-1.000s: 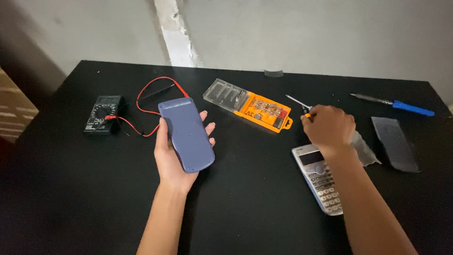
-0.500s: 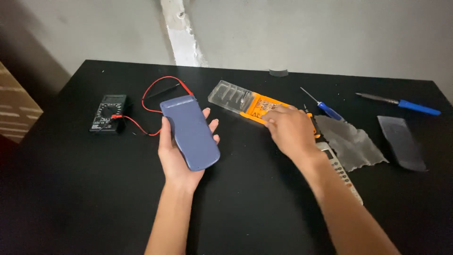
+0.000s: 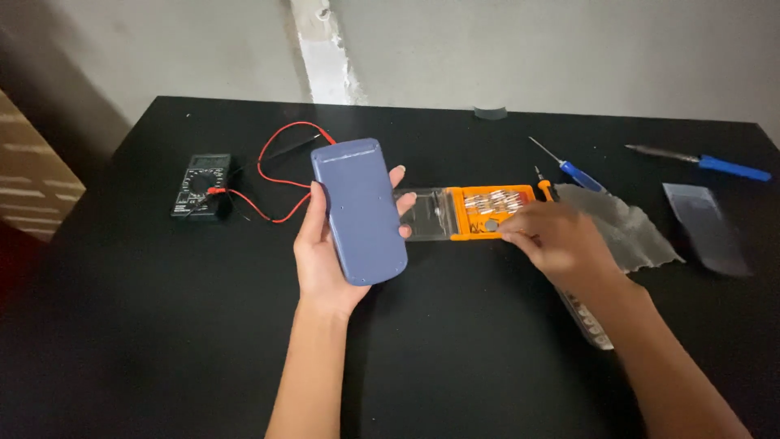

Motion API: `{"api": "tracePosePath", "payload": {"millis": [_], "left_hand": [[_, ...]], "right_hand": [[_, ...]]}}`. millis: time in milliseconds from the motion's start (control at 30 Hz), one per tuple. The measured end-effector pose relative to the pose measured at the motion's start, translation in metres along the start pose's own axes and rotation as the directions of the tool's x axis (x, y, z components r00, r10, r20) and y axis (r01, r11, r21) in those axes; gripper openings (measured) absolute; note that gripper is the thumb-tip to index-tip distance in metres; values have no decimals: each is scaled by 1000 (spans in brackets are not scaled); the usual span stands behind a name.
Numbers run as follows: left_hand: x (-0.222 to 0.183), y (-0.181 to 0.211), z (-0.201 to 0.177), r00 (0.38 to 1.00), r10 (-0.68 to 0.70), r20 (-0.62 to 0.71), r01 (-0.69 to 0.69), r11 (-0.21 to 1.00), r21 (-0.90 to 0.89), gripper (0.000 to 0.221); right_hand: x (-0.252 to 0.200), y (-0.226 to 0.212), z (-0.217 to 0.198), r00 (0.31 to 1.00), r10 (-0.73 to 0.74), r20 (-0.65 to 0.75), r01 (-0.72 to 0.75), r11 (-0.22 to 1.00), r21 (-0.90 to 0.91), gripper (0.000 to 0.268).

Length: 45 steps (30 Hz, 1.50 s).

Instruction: Inspecting a calculator and scraping residue from its plastic cover using a small screwdriver

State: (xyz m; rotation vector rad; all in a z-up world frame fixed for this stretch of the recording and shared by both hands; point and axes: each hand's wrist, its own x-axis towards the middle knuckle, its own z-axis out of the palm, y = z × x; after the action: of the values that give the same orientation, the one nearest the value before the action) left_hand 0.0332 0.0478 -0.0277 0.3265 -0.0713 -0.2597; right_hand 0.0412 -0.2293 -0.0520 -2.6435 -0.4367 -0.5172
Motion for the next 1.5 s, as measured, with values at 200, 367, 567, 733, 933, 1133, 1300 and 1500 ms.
{"api": "tracePosePath", "payload": {"millis": [200, 367, 567, 733, 933, 1133, 1300, 1500], "left_hand": [[1, 2, -5, 999, 23, 27, -25, 997, 73, 66], [1, 8, -11, 996, 91, -25, -89, 993, 73, 64], [3, 20, -14, 952, 240, -189, -232, 971, 65, 63], [3, 16, -8, 915, 262, -307, -261, 964, 45, 61], [8, 9, -5, 930, 217, -295, -191, 975, 116, 63], [9, 9, -4, 941, 194, -276, -170, 979, 110, 67], [12, 8, -11, 935, 197, -295, -162, 977, 140, 70], [9, 10, -13, 924, 213, -317, -171, 973, 157, 68]], "right_hand": [[-15, 21, -5, 997, -77, 22, 77, 997, 24, 3], [-22, 31, 4, 978, -188, -94, 190, 982, 13, 5], [-18, 41, -12, 972, -103, -211, 92, 994, -59, 13], [16, 118, -8, 935, 231, -269, -270, 956, -118, 19], [49, 154, 21, 932, 345, -106, -361, 906, -221, 24], [46, 155, 30, 870, -282, -405, 7, 828, -561, 18], [3, 44, 23, 869, -238, -434, 241, 969, -50, 23], [-17, -57, 31, 872, -258, -415, 310, 949, 61, 31]]}}
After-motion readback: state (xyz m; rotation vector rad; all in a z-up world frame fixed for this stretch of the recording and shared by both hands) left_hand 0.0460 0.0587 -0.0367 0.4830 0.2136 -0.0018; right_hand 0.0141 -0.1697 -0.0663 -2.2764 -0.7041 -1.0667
